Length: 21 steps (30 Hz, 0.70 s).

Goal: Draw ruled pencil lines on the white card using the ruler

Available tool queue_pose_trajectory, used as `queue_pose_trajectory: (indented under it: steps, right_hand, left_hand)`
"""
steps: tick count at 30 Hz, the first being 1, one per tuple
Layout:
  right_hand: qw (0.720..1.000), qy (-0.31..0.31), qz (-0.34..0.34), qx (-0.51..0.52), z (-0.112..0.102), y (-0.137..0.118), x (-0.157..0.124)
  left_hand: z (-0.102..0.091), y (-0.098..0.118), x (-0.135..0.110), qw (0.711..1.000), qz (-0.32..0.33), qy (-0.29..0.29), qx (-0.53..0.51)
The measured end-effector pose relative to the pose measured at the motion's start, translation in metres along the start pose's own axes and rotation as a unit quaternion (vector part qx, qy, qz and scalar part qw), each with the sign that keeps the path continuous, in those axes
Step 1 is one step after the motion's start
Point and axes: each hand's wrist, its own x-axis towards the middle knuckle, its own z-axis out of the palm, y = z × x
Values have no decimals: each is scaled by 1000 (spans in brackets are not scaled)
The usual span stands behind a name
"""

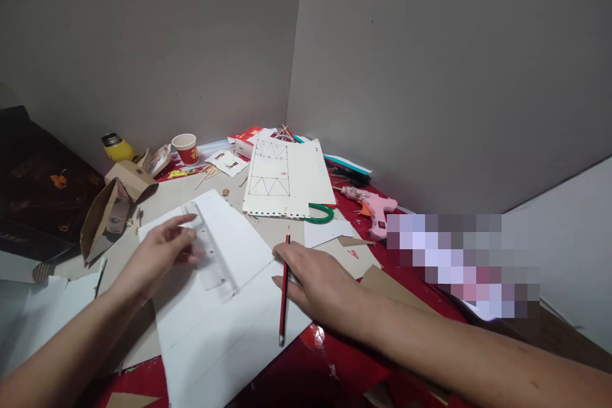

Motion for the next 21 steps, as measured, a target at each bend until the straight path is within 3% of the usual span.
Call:
queue_pose_trajectory:
  steps: [2, 5, 8, 11, 13, 16, 21]
  right_hand:
    - [1000, -10, -8, 22, -2, -5, -7]
    - [998, -51, -6, 32, -13, -13, -12]
    - [998, -59, -6, 25, -25, -13, -7]
    - [999, -9, -33, 27, -30, -6, 12]
    - [998, 10, -61, 25, -28, -2, 28]
    - [995, -16, -97, 24, -16, 1, 47]
    - [992, -18, -126, 22, 7, 6, 52]
  left_hand:
    - [12, -6, -5, 998, 16, -37, 57]
    - [14, -9, -8, 979, 59, -70, 181]
    - [6, -4, -8, 940, 116, -53, 318]
    - [5, 1, -9, 887, 155, -28, 433]
    - [9, 1, -13, 854, 168, -34, 491]
    - [17, -4, -18, 810, 175, -51, 557]
    - [18, -9, -14, 762, 185, -74, 616]
